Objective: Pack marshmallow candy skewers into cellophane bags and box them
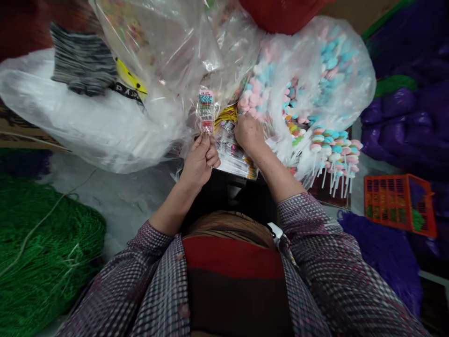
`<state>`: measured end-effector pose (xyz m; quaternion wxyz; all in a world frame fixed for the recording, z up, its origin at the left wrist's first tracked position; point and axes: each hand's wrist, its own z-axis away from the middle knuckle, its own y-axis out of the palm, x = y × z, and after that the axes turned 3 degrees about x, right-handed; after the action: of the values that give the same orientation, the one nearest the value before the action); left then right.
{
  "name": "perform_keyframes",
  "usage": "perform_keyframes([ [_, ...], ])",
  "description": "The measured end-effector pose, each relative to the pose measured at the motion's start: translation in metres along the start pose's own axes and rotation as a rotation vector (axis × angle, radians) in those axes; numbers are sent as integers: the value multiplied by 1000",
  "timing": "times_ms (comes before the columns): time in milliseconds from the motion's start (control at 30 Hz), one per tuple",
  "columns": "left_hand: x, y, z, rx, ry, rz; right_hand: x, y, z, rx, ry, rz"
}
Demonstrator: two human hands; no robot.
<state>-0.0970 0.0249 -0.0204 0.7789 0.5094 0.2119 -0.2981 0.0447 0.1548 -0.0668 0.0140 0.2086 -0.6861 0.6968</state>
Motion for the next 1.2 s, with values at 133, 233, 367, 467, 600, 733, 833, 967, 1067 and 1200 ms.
perform_keyframes([
  [133,1,-1,1,15,9,-24,-8,-10,2,-55,-22,-377],
  [233,3,-2,0,21,29,-46,-7,-23,18,-19,-47,-716],
  [367,10,0,-4,15,49,-136,13,-51,57,50,-150,-792],
  [467,16,4,-4,51,49,-204,28,-68,81,68,-240,-643],
  [600,22,13,1,118,50,-261,31,-75,94,30,-266,-412],
  [733,25,22,8,143,45,-283,26,-78,101,-3,-237,-355],
  [833,29,28,9,113,61,-256,23,-81,108,-20,-202,-401],
  [967,33,35,11,90,70,-199,19,-77,121,-60,-136,-597],
  [1067,36,39,17,164,28,-157,14,-69,129,-109,-18,-787],
  [1200,36,42,28,344,-153,-168,2,-67,139,-36,80,-1082],
])
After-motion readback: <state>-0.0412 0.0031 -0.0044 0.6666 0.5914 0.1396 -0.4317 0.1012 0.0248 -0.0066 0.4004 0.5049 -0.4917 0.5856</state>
